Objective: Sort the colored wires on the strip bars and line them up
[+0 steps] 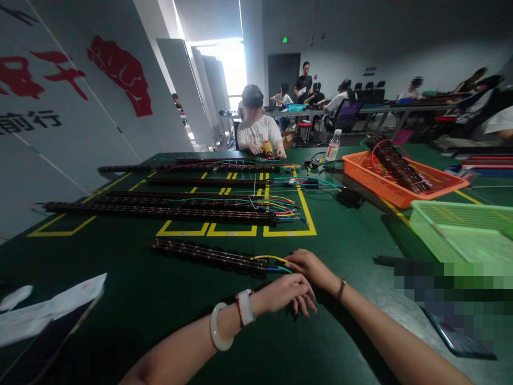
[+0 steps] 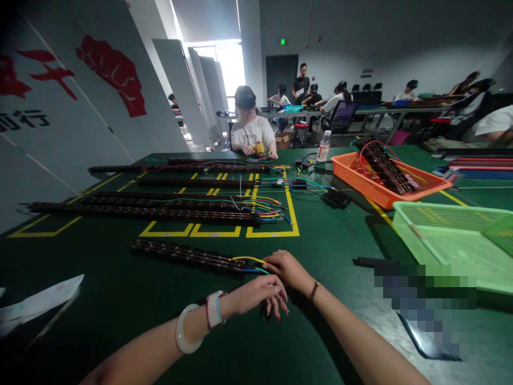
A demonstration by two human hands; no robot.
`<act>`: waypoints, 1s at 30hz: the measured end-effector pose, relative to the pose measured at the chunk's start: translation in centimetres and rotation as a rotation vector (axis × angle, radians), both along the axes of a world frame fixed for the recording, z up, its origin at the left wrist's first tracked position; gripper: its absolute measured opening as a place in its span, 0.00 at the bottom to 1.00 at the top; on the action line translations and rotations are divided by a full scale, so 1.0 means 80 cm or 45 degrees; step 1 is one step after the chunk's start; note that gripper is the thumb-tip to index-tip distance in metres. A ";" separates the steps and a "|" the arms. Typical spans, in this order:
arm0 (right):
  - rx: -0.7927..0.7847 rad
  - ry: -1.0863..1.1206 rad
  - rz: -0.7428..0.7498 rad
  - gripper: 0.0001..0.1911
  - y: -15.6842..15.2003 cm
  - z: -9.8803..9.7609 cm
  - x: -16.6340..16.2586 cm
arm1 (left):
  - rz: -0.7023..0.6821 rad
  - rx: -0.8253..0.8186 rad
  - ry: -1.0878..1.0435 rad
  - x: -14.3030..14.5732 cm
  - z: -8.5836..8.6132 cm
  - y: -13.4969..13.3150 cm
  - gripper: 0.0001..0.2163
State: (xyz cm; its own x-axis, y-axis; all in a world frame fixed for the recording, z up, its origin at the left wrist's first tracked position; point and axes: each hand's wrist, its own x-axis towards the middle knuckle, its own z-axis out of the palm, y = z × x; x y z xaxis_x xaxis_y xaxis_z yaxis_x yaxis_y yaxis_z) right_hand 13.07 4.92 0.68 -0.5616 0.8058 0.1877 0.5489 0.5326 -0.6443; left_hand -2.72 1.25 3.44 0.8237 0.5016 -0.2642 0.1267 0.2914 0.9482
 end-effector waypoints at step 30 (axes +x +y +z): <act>-0.153 -0.051 -0.007 0.14 0.009 0.022 -0.003 | 0.517 -0.529 -0.305 -0.006 -0.023 0.001 0.10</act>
